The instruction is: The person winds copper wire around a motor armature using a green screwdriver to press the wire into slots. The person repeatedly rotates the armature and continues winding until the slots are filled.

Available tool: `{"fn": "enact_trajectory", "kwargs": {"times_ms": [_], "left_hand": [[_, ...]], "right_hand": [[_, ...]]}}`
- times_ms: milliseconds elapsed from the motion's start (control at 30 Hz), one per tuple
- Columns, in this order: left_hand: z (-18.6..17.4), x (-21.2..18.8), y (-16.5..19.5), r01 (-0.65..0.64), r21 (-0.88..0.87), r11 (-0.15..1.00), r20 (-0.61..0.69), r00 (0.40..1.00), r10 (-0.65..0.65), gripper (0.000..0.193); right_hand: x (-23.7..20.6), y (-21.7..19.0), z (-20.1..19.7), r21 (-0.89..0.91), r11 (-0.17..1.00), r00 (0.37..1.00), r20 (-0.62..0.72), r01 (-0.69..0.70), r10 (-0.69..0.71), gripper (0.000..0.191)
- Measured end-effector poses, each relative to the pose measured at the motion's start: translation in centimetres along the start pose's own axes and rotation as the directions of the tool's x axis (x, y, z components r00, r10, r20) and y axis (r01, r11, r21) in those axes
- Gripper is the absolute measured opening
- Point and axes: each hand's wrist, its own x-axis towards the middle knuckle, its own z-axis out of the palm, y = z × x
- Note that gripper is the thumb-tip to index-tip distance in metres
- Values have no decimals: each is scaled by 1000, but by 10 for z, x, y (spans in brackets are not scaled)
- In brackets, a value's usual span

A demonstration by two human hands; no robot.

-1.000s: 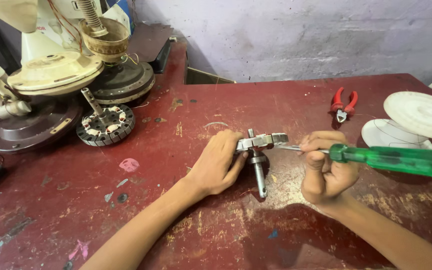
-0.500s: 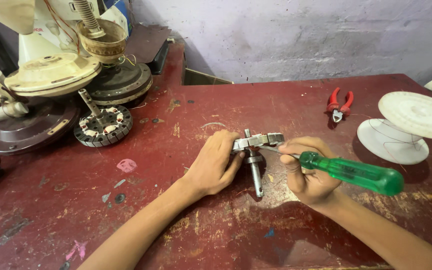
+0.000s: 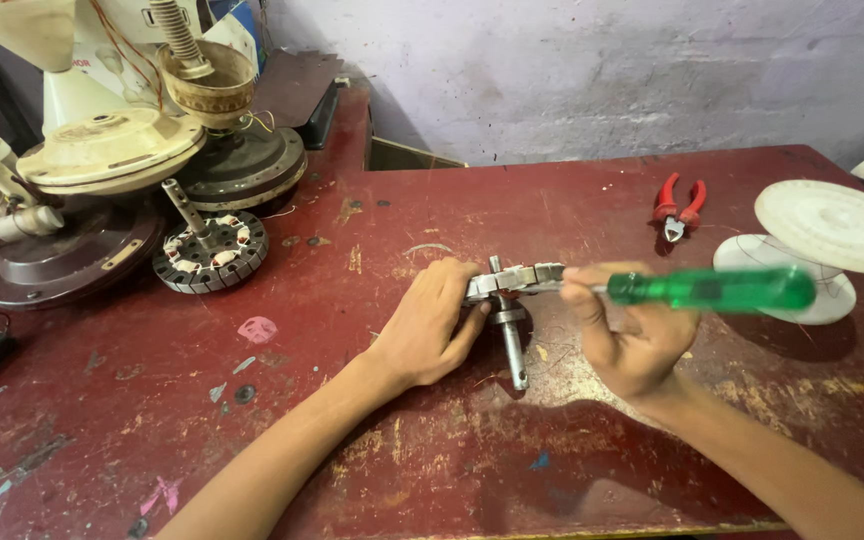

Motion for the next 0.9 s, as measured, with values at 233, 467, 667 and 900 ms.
{"fn": "enact_trajectory", "kwargs": {"times_ms": [233,467,667,900], "left_hand": [[0,-1,1,-21,1,1000,-29,999,21,36],[0,1,1,-21,3,1000,-25,999,21,38],[0,2,2,-12,-5,1000,-26,1000,12,38],[0,2,3,-2,-4,1000,-21,1000,2,38]], "right_hand": [[-5,0,-3,26,998,997,43,55,-56,10],[-7,-1,-1,15,1000,994,108,-24,22,8],[4,-9,0,-3,998,979,193,67,-65,15],[6,-2,4,-47,990,972,203,130,-118,18]]}}
